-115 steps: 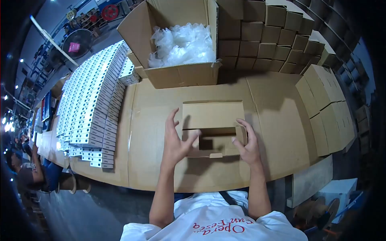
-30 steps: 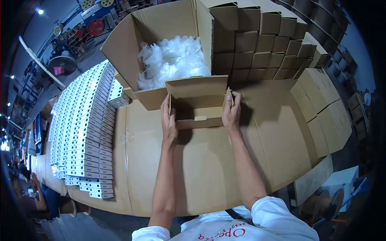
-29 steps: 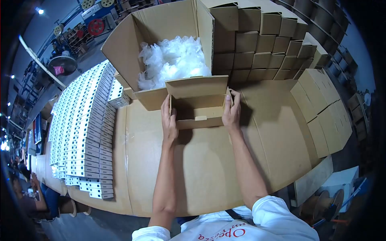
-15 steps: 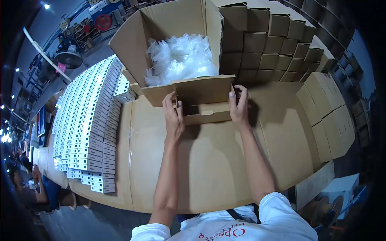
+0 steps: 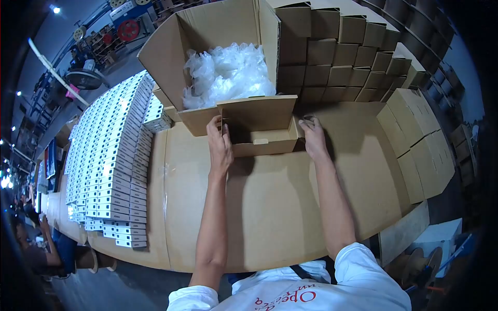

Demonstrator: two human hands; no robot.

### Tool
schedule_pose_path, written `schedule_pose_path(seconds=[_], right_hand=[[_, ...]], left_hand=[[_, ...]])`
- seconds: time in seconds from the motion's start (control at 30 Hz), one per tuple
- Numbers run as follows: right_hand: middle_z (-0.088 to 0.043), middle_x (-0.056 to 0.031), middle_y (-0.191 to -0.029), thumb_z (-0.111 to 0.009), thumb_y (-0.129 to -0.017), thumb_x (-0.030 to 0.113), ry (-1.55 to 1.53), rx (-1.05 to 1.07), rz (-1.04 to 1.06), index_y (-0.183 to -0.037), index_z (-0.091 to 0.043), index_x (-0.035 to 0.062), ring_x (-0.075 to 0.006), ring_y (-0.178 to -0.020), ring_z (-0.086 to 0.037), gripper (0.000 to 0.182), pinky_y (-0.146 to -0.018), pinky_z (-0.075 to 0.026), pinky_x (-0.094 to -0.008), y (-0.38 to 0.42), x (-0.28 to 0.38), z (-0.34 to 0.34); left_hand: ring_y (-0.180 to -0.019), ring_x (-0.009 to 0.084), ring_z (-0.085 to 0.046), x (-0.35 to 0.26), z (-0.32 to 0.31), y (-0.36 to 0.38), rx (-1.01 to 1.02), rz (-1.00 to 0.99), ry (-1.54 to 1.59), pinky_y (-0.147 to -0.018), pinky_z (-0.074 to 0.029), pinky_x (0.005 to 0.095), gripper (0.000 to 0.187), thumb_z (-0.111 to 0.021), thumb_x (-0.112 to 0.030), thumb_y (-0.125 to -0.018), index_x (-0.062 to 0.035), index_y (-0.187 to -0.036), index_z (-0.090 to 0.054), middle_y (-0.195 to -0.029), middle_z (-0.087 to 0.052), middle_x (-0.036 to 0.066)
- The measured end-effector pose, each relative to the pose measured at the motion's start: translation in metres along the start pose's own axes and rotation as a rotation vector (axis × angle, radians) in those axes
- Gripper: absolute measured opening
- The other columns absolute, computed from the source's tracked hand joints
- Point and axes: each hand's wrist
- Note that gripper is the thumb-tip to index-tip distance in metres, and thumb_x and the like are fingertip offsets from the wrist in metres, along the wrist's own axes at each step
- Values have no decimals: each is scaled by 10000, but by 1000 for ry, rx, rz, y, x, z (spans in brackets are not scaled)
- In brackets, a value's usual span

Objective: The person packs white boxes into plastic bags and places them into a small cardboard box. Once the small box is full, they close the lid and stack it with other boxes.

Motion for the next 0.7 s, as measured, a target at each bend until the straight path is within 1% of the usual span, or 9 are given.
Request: schedule_pose_path(seconds=[0.1, 0.13, 0.23, 0.37, 0.4, 0.5, 0.53, 0.63, 0.7], right_hand=[[-636, -152, -1226, -673, -977, 308, 297, -97, -45, -1340, -506, 17, -240, -1138, -593, 494, -1000, -459, -367, 11, 3, 0], [-642, -143, -1209, -678, -972, 346, 390, -167, -20, -1348, -499, 18, -234, -1107, -608, 530, -966, -488, -363, 16, 14, -1], [-631, -134, -1208, -683, -960, 382, 126, -152, 36, -1383, -483, 47, -198, -1053, -620, 575, -904, -521, -359, 30, 42, -1], [-610, -142, -1229, -703, -949, 349, 252, -170, 246, -1406, -468, 71, -198, -1017, -615, 584, -893, -520, -357, 40, 61, -4], [-606, -143, -1236, -710, -946, 336, 259, -176, 292, -1408, -465, 73, -197, -1014, -614, 586, -890, -518, -353, 41, 64, -5], [-592, -127, -1266, -735, -931, 274, 227, -215, 387, -1410, -464, 84, -186, -1017, -611, 582, -857, -498, -325, 50, 78, -7], [-584, -115, -1278, -723, -938, 254, 247, -233, 450, -1410, -469, 96, -181, -1029, -603, 559, -854, -489, -312, 59, 88, -10], [-572, -109, -1307, -662, -966, 188, 231, -182, 527, -1421, -467, 74, -185, -1137, -565, 509, -907, -484, -327, 78, 110, -10], [-544, -120, -1331, -630, -970, 129, 228, -69, 549, -1433, -450, 35, -212, -1207, -527, 506, -963, -480, -336, 93, 124, -16]], left_hand=[[-1207, 399, -520, 0, 0, -1, -12, -17, 9, -1051, -409, 449, 337, -462, -111, -1049, 58, -1340, -473, -1272, -523, 264], [-1207, 398, -520, 0, 1, 0, -14, -19, 13, -1052, -409, 450, 337, -463, -115, -1050, 60, -1338, -473, -1273, -523, 264], [-1217, 395, -515, 1, 3, 1, -16, 2, -18, -1053, -408, 454, 351, -466, -131, -1056, 64, -1348, -463, -1287, -518, 262], [-1236, 396, -504, -3, 6, 2, 3, 56, -22, -1057, -407, 457, 409, -502, -201, -1058, 61, -1367, -448, -1313, -508, 260], [-1243, 390, -501, -5, 9, 0, 11, 72, -5, -1064, -407, 454, 487, -557, -244, -1036, 53, -1398, -423, -1326, -496, 253], [-1227, 335, -524, -17, 22, 6, 36, 109, -32, -1032, -445, 441, 584, -586, -333, -1022, 18, -1450, -398, -1363, -490, 214], [-1222, 334, -524, -9, 29, 8, 16, -10, -113, -1033, -449, 447, 655, -609, -352, -1001, 2, -1490, -356, -1401, -457, 211], [-1257, 380, -504, -10, 74, 5, 42, 133, -77, -1079, -414, 442, 607, -623, -269, -989, 41, -1451, -380, -1357, -496, 240], [-1266, 394, -501, 29, 106, -6, -21, 60, -221, -1080, -416, 448, 576, -634, -234, -970, 40, -1423, -409, -1344, -512, 248]])
Point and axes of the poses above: each hand's wrist, its own y-axis away from the middle knuckle, its own z-axis out of the back of the hand, x = y × z
